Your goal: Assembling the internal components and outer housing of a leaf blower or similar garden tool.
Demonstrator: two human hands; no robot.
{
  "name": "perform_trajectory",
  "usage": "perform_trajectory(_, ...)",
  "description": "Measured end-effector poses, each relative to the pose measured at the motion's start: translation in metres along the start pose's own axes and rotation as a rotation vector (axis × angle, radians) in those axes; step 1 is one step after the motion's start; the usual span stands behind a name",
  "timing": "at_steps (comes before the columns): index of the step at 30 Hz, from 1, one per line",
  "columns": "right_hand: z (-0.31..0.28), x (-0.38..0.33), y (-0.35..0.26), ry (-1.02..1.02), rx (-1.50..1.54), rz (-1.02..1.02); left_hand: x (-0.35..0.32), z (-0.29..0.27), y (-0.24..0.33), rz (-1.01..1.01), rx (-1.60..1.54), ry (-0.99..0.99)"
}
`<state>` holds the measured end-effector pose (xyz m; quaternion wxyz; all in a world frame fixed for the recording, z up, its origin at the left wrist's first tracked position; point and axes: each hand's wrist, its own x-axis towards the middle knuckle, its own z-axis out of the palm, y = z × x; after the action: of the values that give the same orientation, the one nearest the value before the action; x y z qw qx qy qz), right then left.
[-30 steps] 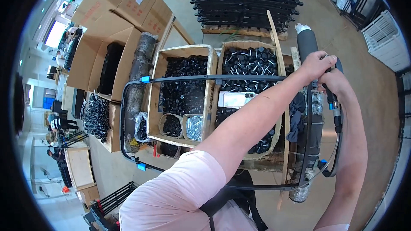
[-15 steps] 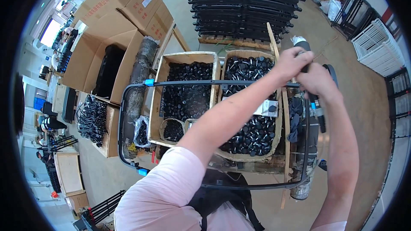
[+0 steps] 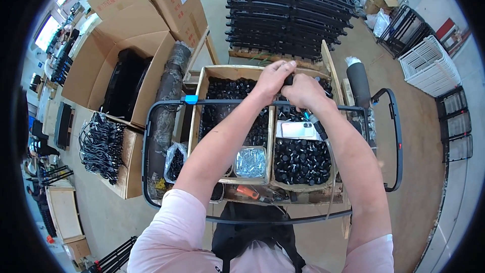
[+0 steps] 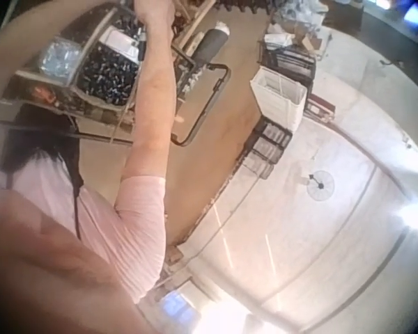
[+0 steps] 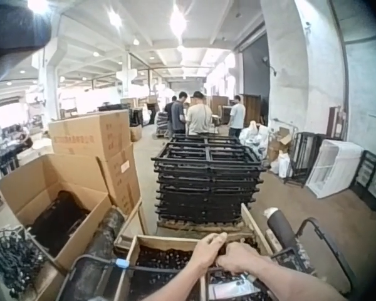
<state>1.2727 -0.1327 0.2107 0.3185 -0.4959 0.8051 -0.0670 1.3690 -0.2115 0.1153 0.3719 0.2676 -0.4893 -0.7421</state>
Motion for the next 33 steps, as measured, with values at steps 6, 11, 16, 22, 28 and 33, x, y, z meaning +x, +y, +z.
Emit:
perform_trajectory(6, 0.006, -0.003, -0.013, -0.026, -0.021, 0.067, -0.001, -0.011, 0.003, -0.053, 0.046, -0.027)
perform_trajectory(11, 0.011, 0.005, -0.008, -0.025, -0.017, 0.068, -0.004, -0.007, 0.006, -0.081, 0.042, -0.040)
perform_trajectory(16, 0.025, 0.015, 0.000, -0.001, 0.009, 0.026, -0.005, -0.013, -0.001, -0.074, 0.055, -0.040)
perform_trajectory(22, 0.020, 0.012, -0.004, -0.041, 0.015, 0.101, -0.005, -0.012, -0.003, -0.084, 0.047, -0.030)
perform_trajectory(28, 0.020, 0.015, 0.006, -0.031, 0.107, 0.073, -0.007, -0.009, -0.001, -0.035, 0.197, -0.036)
perform_trajectory(33, 0.044, 0.042, 0.022, -0.067, 0.272, 0.046, -0.008, -0.019, -0.013, -0.067, 0.183, -0.025)
